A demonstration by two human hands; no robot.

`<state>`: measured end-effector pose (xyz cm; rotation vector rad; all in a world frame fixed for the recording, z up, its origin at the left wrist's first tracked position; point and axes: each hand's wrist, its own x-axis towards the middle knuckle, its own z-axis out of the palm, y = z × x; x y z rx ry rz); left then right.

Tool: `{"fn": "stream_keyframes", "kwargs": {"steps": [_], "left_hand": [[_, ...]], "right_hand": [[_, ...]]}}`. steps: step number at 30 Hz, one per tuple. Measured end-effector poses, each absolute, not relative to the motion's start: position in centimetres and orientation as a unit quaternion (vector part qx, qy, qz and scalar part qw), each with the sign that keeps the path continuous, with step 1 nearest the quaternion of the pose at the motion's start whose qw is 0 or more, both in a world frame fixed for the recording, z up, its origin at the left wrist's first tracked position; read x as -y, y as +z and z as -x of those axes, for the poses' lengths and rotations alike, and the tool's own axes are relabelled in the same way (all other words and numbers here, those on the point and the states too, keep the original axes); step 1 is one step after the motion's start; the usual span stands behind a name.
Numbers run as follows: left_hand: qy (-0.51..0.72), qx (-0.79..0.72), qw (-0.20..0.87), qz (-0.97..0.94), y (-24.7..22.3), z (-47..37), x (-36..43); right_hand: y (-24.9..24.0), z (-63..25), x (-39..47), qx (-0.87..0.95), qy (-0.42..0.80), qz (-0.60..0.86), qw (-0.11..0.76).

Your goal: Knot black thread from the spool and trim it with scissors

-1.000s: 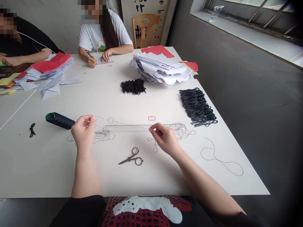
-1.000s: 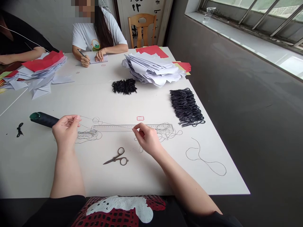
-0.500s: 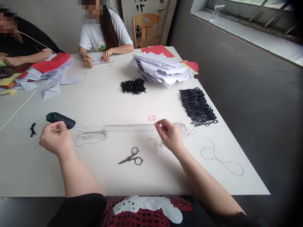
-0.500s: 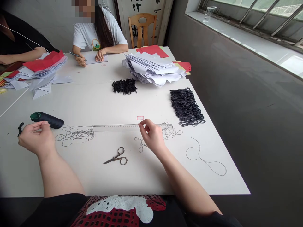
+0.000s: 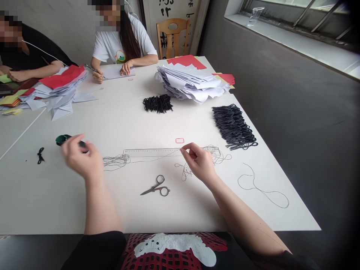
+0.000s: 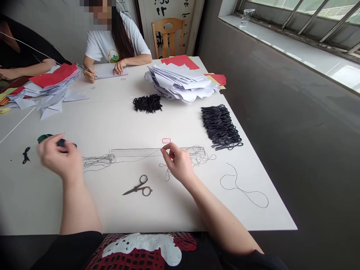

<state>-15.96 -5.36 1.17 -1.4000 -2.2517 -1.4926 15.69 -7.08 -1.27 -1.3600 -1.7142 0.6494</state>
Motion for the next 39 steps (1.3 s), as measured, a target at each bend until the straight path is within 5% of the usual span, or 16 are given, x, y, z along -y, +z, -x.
{"fn": "stream_keyframes", "kwargs": {"steps": [2,5,9,14,19,24,27,30,34,39], "left_hand": [[-0.51,0.693,-0.07,0.504,0.3,12.0,5.2],[-0.41,0.553,-0.455,0.565,-0.7,5.7,6.1],[-0.381,0.481,-0.568,0.548,-1.0,1.7,7.5],[-0.495,0.584,-0.417,0.49,-0.4,6.5,5.6],[-0.608,0.698,-0.1,0.364,0.1,15.8,4.3],[-0.512,0.786,0.202,0.281,0.7,19.2,5.6],[-0.501,0.731,0.262,0.382,0.7,16.4,5.4],[-0.517,0.637,0.118,0.559,0.1,11.4,5.0],[-0.369,0.537,-0.387,0.652,-0.9,5.1,6.1],[-0.342,0.511,-0.54,0.574,-0.9,3.2,6.8]], "right_hand": [[-1.3,-15.4,7.3,0.702,0.257,0.519,0.415],[-1.5,-15.0,7.6,0.731,0.248,0.484,0.413],[-1.6,-15.0,7.7,0.743,0.232,0.474,0.412],[-1.6,-15.4,7.4,0.724,0.235,0.503,0.41],[-1.6,-15.4,7.4,0.718,0.247,0.507,0.408],[-1.6,-15.2,7.5,0.725,0.252,0.498,0.404],[-1.8,-15.1,7.6,0.732,0.254,0.495,0.393],[-1.9,-15.0,7.6,0.739,0.262,0.495,0.374],[-1.9,-14.9,7.7,0.741,0.272,0.5,0.355],[-1.8,-15.0,7.7,0.745,0.259,0.5,0.356]]}}
